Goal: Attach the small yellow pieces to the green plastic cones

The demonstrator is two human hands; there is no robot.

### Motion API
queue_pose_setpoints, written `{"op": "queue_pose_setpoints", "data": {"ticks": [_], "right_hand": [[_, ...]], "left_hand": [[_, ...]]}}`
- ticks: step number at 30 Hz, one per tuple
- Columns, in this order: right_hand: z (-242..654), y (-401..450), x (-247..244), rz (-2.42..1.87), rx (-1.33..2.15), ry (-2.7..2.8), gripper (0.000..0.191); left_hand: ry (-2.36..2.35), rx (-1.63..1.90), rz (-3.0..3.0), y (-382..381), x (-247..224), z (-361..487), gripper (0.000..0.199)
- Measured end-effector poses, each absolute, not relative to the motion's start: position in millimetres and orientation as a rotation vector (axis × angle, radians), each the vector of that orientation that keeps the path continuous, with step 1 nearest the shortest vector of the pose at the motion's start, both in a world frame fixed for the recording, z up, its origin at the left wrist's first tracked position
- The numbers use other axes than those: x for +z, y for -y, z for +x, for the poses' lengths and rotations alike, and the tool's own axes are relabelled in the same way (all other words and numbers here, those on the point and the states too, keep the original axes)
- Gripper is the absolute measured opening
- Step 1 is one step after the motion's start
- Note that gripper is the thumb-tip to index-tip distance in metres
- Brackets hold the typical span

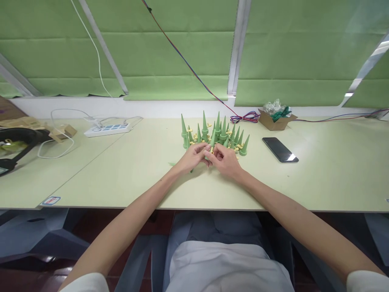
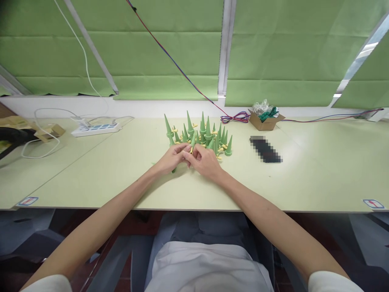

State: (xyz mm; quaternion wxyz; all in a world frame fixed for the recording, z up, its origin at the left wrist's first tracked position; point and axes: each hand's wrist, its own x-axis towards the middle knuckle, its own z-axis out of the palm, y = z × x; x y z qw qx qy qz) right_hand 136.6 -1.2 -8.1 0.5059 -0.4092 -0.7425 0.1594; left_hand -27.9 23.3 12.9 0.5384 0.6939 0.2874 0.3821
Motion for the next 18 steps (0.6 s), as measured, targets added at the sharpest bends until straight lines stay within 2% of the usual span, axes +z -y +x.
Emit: {"op": "queue_pose_setpoints", "data": {"ticks": [6, 11, 18], "right_hand": [[141, 0, -7, -1.027, 0.335, 1.769, 0.042], [141, -3, -7, -1.102, 0.283, 1.784, 0.037], [142, -7, -11, -1.179, 0.28, 1.797, 0.024]], "left_hand": [[-0.909, 1.032, 1.786, -19, 22, -31, 0.046], [-1.149, 1.161, 2.073, -19, 25, -37, 0.04], [-1.387, 0.916, 2.31, -26, 22, -45, 0.026]]}}
